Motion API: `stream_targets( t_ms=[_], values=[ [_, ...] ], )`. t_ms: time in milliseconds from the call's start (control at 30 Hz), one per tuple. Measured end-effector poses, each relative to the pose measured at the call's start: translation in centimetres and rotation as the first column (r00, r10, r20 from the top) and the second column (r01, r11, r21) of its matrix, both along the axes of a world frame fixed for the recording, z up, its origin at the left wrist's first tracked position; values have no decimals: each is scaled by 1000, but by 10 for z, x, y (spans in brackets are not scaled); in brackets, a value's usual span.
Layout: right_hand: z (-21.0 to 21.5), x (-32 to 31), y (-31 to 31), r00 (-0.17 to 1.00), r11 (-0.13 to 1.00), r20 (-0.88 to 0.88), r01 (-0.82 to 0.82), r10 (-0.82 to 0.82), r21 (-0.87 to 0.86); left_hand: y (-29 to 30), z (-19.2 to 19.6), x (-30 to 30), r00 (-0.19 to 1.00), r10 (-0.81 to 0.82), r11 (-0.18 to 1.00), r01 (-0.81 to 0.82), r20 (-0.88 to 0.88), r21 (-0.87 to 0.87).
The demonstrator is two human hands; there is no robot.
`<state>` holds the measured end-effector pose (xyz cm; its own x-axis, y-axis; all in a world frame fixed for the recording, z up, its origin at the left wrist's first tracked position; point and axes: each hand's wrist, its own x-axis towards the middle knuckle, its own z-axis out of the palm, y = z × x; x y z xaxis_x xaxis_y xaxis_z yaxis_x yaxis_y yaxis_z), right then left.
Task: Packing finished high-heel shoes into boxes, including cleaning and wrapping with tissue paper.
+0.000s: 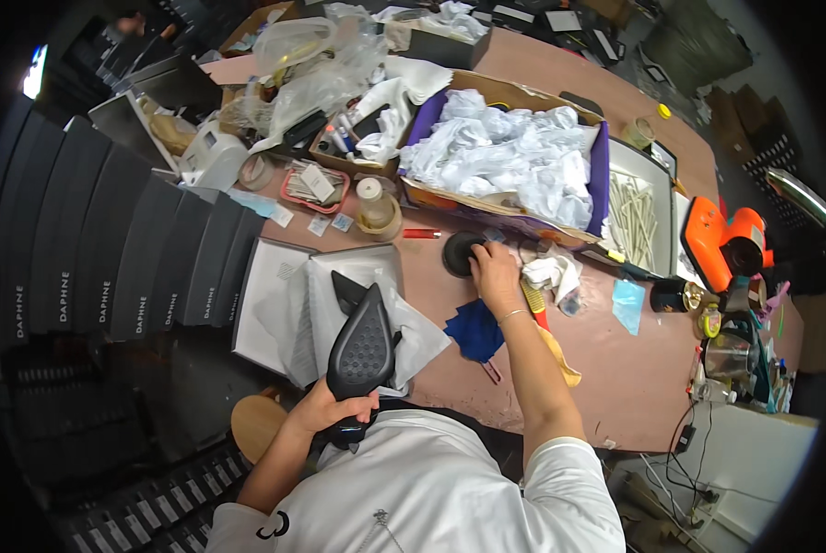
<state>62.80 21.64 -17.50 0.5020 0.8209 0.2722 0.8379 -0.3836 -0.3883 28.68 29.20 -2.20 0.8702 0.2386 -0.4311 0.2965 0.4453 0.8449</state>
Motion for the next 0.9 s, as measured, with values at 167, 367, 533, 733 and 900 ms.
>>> stream_targets(
  t_ms=[167,367,533,733,900],
  values=[
    [76,-38,1,968,962,-248,26,43,272,-4,2,-3,997,73,997,-73,38,-16],
    [172,-147,-29,649,687,-230,-665,725,292,-29,2,5,993,66,991,-54,-95,119],
    [164,-173,-26,729,746,-213,-562,651,357,-35,-7,-11,991,127,976,-119,-32,184],
    [152,-180,-18,777,834,-307,-486,549,261,-40,-10,-29,984,166,986,-165,-60,24],
    [150,-219,-29,551,606,-255,-697,795,384,-26,-17,-40,925,376,890,-346,48,-297]
  ],
)
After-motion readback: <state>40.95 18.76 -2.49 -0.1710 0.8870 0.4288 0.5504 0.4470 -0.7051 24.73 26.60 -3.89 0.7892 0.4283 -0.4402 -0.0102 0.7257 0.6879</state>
